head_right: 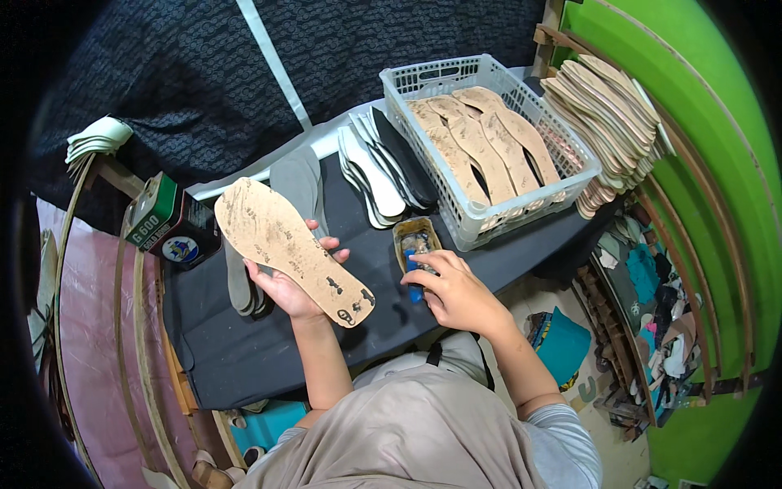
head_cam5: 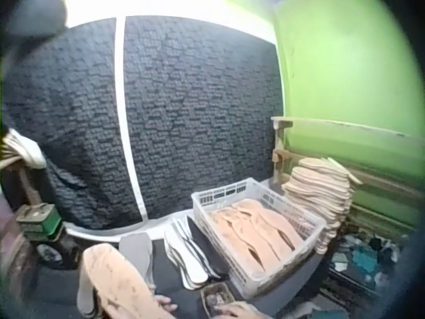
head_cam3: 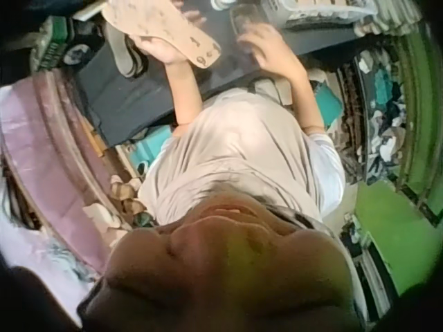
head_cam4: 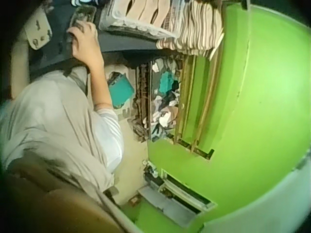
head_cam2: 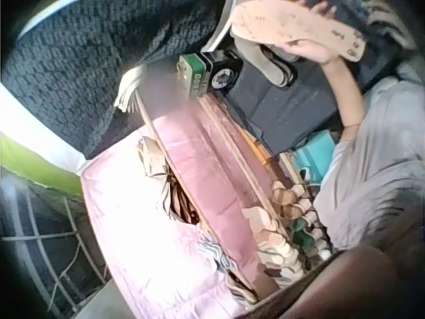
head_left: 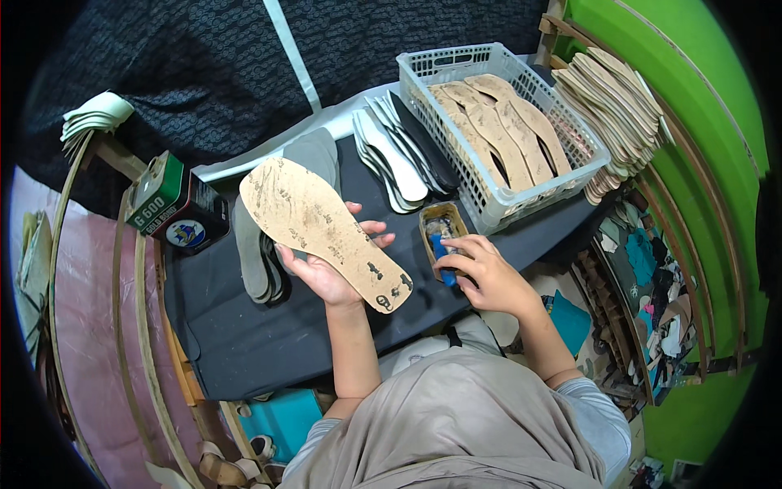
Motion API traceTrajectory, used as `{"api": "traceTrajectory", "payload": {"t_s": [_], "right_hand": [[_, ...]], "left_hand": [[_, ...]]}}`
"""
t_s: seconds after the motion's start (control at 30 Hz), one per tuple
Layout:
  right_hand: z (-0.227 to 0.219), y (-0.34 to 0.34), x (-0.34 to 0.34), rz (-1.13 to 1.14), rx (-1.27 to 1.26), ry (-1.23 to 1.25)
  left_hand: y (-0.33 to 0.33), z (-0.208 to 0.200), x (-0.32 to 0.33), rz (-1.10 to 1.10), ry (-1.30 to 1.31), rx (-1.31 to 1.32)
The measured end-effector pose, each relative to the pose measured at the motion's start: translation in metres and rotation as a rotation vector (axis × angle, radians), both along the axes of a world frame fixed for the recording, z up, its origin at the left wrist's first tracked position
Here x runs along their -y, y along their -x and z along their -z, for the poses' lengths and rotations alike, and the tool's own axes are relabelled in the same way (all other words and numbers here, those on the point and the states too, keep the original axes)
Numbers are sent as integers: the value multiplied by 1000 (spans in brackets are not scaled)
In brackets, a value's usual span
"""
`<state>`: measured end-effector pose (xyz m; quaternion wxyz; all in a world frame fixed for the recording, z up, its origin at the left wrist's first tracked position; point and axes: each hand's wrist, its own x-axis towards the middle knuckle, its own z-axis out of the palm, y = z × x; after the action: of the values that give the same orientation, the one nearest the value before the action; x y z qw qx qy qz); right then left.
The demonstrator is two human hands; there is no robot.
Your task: The person applies adhesive to shoe insoles by dipping a brush into a glue container and brushing it across each insole before placing them into a basket.
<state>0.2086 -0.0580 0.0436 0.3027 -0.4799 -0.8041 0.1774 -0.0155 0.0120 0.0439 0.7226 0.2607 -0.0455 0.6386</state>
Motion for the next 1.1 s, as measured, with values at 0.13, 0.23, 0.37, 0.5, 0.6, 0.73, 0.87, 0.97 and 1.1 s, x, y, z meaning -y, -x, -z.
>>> {"api": "traceTrajectory", "payload": {"t_s": [0.13, 0.23, 0.37, 0.5, 0.6, 0.73, 0.87, 0.97, 1.1], "right_hand": [[-22, -17, -10, -54, -49, 0], [-50, -6, -15, -47, -484, 143], [-55, 10, -37, -119, -245, -85], [-62, 3, -55, -115, -131, -183], [-73, -9, -65, -145, -89, -98], [-81, -26, -84, -165, -208, -109], [-105, -58, -113, 58, -170, 61], [-90, -96, -167, 302, -54, -50], [-84, -119, -233, 259, 389, 222]], "left_hand": [[-28, -7, -7, -148, 15, -123], [-53, -16, -9, -295, 60, -257], [-86, -26, -9, -322, 53, -285], [-103, -35, -11, -384, 30, -300], [-109, -41, -10, -286, -13, -219], [-122, -49, -8, -396, -15, -568], [-127, -52, 4, -585, 88, -574], [-104, -37, 11, -510, 115, -535], [-83, -12, 28, -523, 251, -552]]}}
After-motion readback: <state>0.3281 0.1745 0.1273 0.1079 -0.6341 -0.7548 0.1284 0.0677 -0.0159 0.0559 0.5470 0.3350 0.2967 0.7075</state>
